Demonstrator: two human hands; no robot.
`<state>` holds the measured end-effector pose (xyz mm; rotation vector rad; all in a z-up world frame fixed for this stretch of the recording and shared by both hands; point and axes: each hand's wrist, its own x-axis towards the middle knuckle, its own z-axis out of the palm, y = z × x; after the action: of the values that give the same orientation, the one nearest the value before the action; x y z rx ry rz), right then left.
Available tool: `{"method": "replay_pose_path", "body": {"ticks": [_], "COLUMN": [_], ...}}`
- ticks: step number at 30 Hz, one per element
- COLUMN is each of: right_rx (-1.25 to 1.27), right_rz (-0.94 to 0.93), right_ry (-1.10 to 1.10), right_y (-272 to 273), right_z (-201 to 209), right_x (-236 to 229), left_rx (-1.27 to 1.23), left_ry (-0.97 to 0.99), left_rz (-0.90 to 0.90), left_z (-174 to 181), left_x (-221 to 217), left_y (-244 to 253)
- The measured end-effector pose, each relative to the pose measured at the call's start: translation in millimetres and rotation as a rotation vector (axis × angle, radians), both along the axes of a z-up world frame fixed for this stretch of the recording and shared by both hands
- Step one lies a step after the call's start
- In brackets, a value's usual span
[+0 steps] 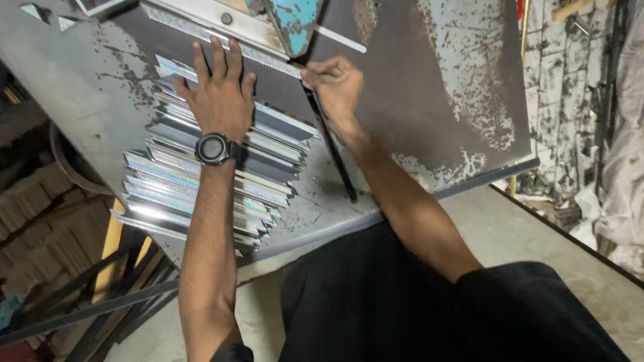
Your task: The person repeatedly picks up long silver metal profiles from a workbench and stacks them into a neat pile. The person handles the profiles by hand, aligning them and placing them one by one onto the growing stack.
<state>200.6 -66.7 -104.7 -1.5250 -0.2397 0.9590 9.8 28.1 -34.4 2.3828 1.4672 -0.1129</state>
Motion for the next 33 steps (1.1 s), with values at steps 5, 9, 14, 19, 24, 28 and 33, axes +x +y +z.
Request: {"method": "replay_pose_path", "body": {"ticks": [5,9,14,19,24,28,33], "right_rx": [-0.017,0.009,-0.047,-0.138,-0.254,-0.269,-0.265], "right_rz": [0.044,0.049,-0.054,0.125,0.196,0.184,0.189], "right_ry": [0.037,0.092,-0.079,-1.151,-1.208,-1.252,-1.29], "right_y": [-2,-5,-63,-126,-140,-137,-129], "right_z": [-2,6,31,47,42,42,45], "right_x": [6,22,62,95,101,99,99], "left_rx": [-0.019,-0.033,-0.029,-0.024,0.002,0.046,0.171], "left_ry": [-0.007,0.004,-0.002,-0.014,0.005,-0.022,-0.042], "left_rz": [0.002,0.018,0.014,0.023,0.017,0.065,0.136], "left_z": [3,8,5,3,5,5,0], "left_x": [1,6,4,3,6,15,25], "left_y": [0,6,5,9,10,8,6]}}
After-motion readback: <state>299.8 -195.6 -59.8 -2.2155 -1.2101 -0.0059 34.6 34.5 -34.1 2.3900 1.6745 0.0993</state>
